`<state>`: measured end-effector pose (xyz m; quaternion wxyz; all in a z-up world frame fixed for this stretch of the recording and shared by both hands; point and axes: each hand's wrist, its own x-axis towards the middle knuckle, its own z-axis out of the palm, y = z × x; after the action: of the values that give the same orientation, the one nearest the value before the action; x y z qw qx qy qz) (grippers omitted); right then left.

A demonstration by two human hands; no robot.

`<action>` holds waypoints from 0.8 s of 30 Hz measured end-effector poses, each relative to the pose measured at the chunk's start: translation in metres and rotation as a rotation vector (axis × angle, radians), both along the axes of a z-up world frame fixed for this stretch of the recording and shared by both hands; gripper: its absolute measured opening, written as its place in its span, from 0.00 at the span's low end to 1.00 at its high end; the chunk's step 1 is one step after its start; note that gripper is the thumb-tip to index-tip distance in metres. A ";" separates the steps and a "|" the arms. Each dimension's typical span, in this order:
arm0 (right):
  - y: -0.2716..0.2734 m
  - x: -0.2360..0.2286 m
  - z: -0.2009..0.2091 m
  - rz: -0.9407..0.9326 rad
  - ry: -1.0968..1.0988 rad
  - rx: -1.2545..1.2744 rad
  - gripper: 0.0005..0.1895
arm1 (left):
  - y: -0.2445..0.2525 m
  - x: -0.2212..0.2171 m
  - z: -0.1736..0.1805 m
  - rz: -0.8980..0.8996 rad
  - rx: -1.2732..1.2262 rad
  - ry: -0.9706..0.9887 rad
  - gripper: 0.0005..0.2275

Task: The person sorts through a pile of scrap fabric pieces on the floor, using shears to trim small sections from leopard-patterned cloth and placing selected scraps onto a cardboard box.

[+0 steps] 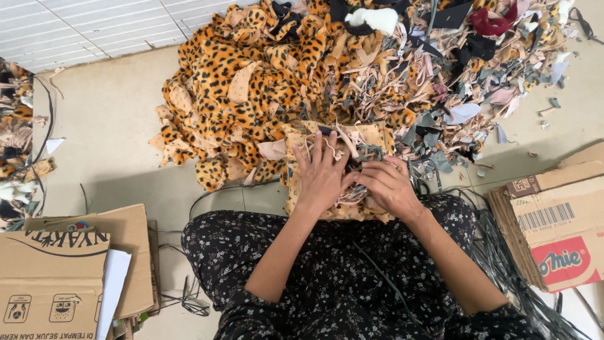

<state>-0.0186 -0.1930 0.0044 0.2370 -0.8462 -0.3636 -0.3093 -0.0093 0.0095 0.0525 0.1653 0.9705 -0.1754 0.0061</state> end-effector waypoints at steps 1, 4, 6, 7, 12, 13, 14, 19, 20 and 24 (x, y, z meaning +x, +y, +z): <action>-0.007 0.005 -0.010 0.001 -0.003 0.000 0.12 | 0.006 -0.003 0.007 0.001 0.000 -0.003 0.27; -0.018 0.027 -0.021 -0.055 0.051 0.189 0.17 | 0.019 -0.012 0.017 -0.062 0.014 -0.008 0.24; -0.009 0.057 0.000 -0.295 0.333 0.273 0.10 | 0.023 -0.018 0.012 -0.131 -0.009 -0.035 0.15; -0.003 0.075 -0.002 -0.295 0.337 0.275 0.10 | 0.023 -0.018 0.008 -0.131 -0.007 -0.031 0.15; 0.042 0.141 0.017 -0.413 0.877 -0.303 0.23 | 0.008 -0.004 0.013 -0.042 -0.036 -0.090 0.20; 0.046 0.150 0.003 -0.408 0.872 -0.302 0.23 | 0.007 -0.007 0.015 -0.037 -0.034 -0.094 0.20; 0.049 0.159 -0.011 -0.387 0.900 -0.361 0.18 | 0.005 -0.009 0.017 -0.071 -0.071 -0.054 0.25; 0.047 0.165 -0.021 -0.386 0.907 -0.258 0.10 | 0.000 -0.016 -0.015 -0.120 -0.055 0.004 0.32; 0.045 0.156 -0.007 -0.321 0.886 -0.104 0.10 | 0.000 -0.016 -0.015 -0.112 -0.063 0.008 0.32; 0.039 0.113 0.041 0.023 0.786 0.284 0.04 | 0.001 -0.016 -0.020 -0.105 -0.082 -0.022 0.30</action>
<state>0.0948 -0.1541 0.0450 0.4753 -0.8546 -0.2090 -0.0073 -0.0255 0.0110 0.0321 0.2032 0.9522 -0.2277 0.0153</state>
